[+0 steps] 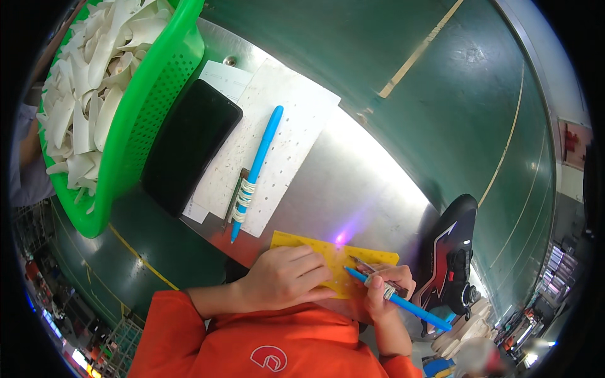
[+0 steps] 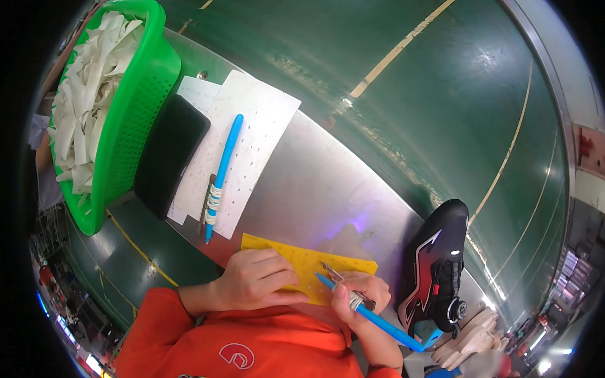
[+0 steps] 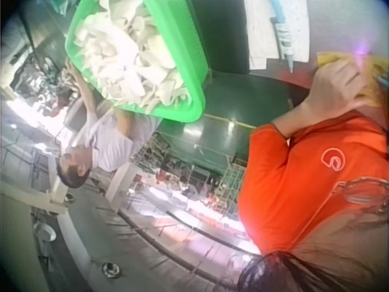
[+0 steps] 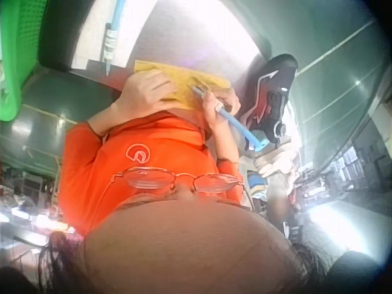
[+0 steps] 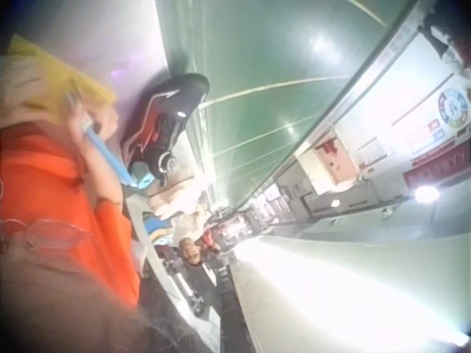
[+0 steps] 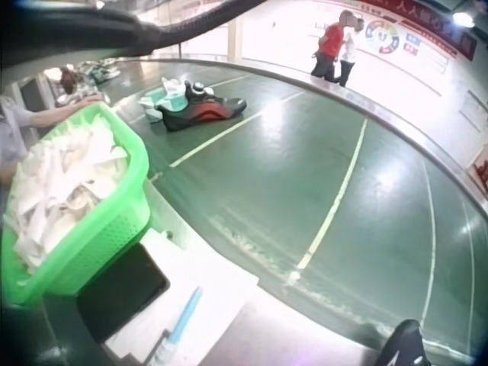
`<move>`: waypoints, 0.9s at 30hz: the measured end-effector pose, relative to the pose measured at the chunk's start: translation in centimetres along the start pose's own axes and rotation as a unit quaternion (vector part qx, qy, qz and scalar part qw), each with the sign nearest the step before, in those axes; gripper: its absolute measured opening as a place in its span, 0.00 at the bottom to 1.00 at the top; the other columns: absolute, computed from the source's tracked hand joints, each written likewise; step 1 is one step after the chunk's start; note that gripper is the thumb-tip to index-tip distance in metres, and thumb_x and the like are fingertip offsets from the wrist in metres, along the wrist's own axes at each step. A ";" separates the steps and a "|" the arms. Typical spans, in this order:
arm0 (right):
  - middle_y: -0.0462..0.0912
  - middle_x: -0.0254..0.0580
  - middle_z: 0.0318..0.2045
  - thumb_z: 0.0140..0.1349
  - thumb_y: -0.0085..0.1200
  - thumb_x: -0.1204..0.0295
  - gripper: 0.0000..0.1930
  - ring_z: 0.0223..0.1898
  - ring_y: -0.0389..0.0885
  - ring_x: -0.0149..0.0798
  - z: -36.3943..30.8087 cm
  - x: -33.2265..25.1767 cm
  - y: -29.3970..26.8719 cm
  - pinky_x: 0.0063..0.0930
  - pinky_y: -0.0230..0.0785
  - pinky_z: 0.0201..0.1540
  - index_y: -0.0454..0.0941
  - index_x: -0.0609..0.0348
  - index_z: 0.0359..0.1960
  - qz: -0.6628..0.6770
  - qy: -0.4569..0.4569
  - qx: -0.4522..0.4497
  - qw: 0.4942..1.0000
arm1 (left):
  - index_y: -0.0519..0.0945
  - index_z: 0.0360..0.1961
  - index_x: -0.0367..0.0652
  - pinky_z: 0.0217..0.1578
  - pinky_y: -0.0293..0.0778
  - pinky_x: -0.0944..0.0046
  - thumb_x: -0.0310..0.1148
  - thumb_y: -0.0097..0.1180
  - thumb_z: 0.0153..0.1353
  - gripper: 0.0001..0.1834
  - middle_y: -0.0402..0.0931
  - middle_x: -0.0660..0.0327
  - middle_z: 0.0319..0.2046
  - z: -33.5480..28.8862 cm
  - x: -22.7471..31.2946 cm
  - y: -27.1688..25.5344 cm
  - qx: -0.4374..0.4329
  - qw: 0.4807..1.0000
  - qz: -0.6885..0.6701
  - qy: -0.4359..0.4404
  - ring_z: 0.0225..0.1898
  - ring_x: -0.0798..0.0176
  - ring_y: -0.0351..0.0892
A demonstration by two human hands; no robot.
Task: The person marks the soles of shoes using a blue pen and a yellow ruler. They handle a black shoe and a white shoe, placing the ruler on the sole and drawing lines. The person also picks up and examines the shoes before and after marking.
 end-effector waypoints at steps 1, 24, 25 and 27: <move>0.75 0.38 0.14 0.59 0.55 0.60 0.18 0.18 0.78 0.32 0.0 -0.1 0.0 0.30 0.77 0.31 0.64 0.61 0.25 0.003 0.004 0.001 1.000 | 0.76 0.21 0.45 0.24 0.71 0.69 0.40 0.70 0.40 0.15 0.73 0.66 0.22 0.0 0.0 0.0 0.002 1.000 0.000 0.001 0.25 0.65 0.75; 0.71 0.38 0.16 0.62 0.50 0.64 0.15 0.18 0.69 0.28 1.1 -1.9 1.0 0.22 0.65 0.24 0.62 0.61 0.26 -0.086 -0.035 -0.026 0.995 | 0.73 0.41 0.40 0.31 0.72 0.66 0.41 0.61 0.49 0.21 0.72 0.59 0.32 2.4 1.2 -0.4 -0.079 0.995 0.018 -0.059 0.33 0.60 0.76; 0.71 0.38 0.16 0.62 0.50 0.64 0.15 0.18 0.69 0.28 0.8 -1.7 1.1 0.22 0.65 0.24 0.62 0.61 0.27 -0.102 -0.041 -0.023 0.994 | 0.72 0.42 0.40 0.31 0.72 0.66 0.40 0.61 0.49 0.22 0.72 0.59 0.33 2.6 1.1 -0.2 -0.094 0.994 0.014 -0.058 0.34 0.60 0.76; 0.72 0.40 0.17 0.62 0.50 0.63 0.16 0.19 0.71 0.29 0.2 -1.0 0.9 0.21 0.65 0.24 0.62 0.62 0.28 -0.124 -0.046 -0.020 0.991 | 0.72 0.42 0.40 0.31 0.72 0.66 0.40 0.61 0.49 0.22 0.72 0.59 0.34 2.8 0.5 0.1 -0.103 0.993 0.000 -0.055 0.34 0.60 0.76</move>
Point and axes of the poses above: each hand's wrist, its own z-axis towards the middle knuckle, its own y-axis out of the palm, x = y × z, the point moved 1 cm from there along z, towards the middle knuckle
